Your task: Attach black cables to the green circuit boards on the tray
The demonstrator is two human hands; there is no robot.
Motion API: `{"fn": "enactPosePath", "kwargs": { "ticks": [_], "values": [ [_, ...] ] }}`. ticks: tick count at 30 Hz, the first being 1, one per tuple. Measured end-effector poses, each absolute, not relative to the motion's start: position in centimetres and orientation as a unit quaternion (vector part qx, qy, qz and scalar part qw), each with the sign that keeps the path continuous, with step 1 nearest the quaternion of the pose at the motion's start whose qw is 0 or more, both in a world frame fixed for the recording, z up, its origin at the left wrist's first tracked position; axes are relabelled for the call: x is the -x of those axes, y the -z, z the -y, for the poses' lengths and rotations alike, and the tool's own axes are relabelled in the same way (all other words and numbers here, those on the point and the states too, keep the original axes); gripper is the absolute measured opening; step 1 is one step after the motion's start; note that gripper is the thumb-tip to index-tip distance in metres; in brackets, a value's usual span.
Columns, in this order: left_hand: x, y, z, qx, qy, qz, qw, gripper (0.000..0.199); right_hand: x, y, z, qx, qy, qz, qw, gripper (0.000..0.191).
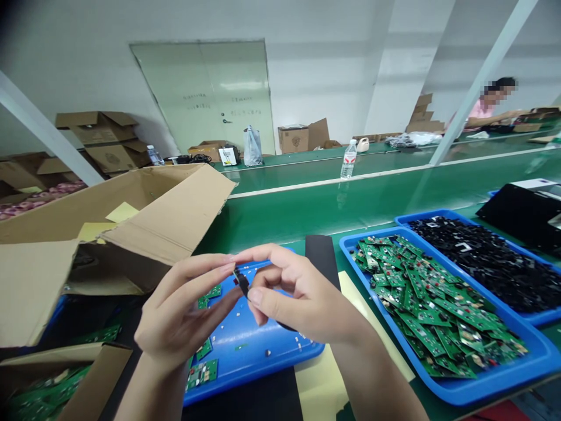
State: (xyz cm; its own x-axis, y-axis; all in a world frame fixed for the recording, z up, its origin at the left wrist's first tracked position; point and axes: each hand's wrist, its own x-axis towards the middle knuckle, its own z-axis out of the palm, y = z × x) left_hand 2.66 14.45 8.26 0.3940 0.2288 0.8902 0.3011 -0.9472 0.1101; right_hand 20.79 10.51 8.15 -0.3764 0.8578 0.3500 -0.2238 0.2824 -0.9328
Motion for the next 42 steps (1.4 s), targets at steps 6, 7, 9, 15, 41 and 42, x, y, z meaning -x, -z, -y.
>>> {"fn": "enactPosePath", "kwargs": {
  "ticks": [6, 7, 9, 15, 41, 42],
  "values": [
    [-2.5, -8.2, -14.6, 0.837, 0.525, 0.156, 0.004, 0.039, -20.7, -8.5, -10.4, 0.256, -0.568, 0.608, 0.492, 0.034],
    [-2.6, -8.2, -14.6, 0.836, 0.527, 0.154, 0.002, 0.039, -20.7, -8.4, -10.4, 0.255, -0.566, 0.610, 0.492, 0.034],
    [-2.6, -8.2, -14.6, 0.835, 0.529, 0.152, -0.003, 0.038, -20.6, -8.4, -10.4, 0.252, -0.560, 0.617, 0.492, 0.035],
    [-2.6, -7.9, -14.7, 0.845, 0.510, 0.152, -0.058, 0.044, -20.9, -8.2, -10.4, 0.320, -0.473, 0.653, 0.497, 0.039],
    [-4.1, -7.0, -13.8, 0.848, 0.494, 0.186, -0.045, 0.015, -20.2, -7.0, -11.5, 0.327, -0.005, 0.816, 0.477, 0.047],
    [-4.2, -7.0, -13.7, 0.848, 0.492, 0.191, -0.047, 0.013, -20.2, -6.9, -11.4, 0.327, -0.002, 0.817, 0.474, 0.047]
  ]
}}
